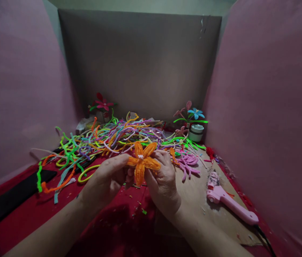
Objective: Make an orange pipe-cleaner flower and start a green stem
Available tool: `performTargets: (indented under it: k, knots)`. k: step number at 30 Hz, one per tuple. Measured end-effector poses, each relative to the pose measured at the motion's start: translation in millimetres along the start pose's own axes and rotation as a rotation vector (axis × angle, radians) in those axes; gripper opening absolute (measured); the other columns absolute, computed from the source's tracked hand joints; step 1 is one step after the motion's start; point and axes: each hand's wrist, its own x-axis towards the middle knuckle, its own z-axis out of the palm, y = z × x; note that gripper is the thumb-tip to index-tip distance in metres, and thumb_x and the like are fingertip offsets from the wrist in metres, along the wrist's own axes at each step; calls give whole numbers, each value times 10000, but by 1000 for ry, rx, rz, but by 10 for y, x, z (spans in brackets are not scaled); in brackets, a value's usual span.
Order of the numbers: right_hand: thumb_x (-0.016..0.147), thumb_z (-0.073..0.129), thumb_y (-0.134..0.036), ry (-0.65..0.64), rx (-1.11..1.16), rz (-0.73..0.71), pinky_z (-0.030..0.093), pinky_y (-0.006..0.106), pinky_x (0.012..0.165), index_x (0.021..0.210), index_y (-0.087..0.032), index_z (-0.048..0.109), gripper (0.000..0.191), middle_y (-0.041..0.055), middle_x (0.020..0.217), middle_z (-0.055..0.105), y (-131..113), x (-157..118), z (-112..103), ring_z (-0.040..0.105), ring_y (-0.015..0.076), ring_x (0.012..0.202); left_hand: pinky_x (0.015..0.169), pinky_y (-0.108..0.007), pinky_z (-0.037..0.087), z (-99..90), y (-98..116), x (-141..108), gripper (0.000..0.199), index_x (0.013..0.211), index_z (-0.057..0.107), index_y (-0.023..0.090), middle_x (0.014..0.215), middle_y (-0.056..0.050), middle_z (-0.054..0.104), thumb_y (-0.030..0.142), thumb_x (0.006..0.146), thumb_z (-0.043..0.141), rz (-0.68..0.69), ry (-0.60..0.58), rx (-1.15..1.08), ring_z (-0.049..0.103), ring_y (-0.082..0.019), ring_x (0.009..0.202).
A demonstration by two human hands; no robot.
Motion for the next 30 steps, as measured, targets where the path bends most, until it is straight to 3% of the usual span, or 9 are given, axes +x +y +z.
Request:
performTargets:
  k: [5,9,15,19,24,30]
  knots:
    - [838,501,-229,-4,28,41,432,397,800,867,-232,620,123,51,905,595,-12,-20,13,528,212,878,443,-182,357,-45,-38,32,152,646,576,129,540,5,531,246,705,652,-108,-40,-256,456,-60,449]
    - [836,512,-237,28,74,73,431,385,790,830,-238,626,114,38,864,596,-26,-42,40,529,204,867,403,-146,341,-105,-89,59,196,626,588,112,505,-9,563,257,659,716,-162,-116,-353,459,-38,387]
    - [844,516,-238,15,149,118,447,378,780,939,-257,621,143,46,958,611,40,-73,30,550,205,899,402,-163,364,-149,-83,75,255,666,624,103,513,-2,545,329,633,736,-141,-117,-298,460,-50,410]
    - [840,515,-207,40,71,38,431,383,810,953,-261,620,164,39,966,605,35,-35,0,538,206,929,392,-197,357,-121,-89,49,333,668,626,105,554,-12,542,419,617,724,-64,-184,-171,465,-77,429]
    - [821,520,-162,35,10,-66,402,402,861,907,-247,611,152,40,927,585,2,4,-19,513,211,954,399,-187,306,3,-114,-3,268,622,593,110,485,12,499,343,625,727,-60,-126,38,418,-54,396]
    - [823,515,-205,-3,108,56,439,402,830,861,-239,634,130,53,947,598,23,-38,-10,525,220,949,403,-175,292,17,-99,0,192,679,600,125,503,44,466,274,649,718,-52,-109,141,386,-35,410]
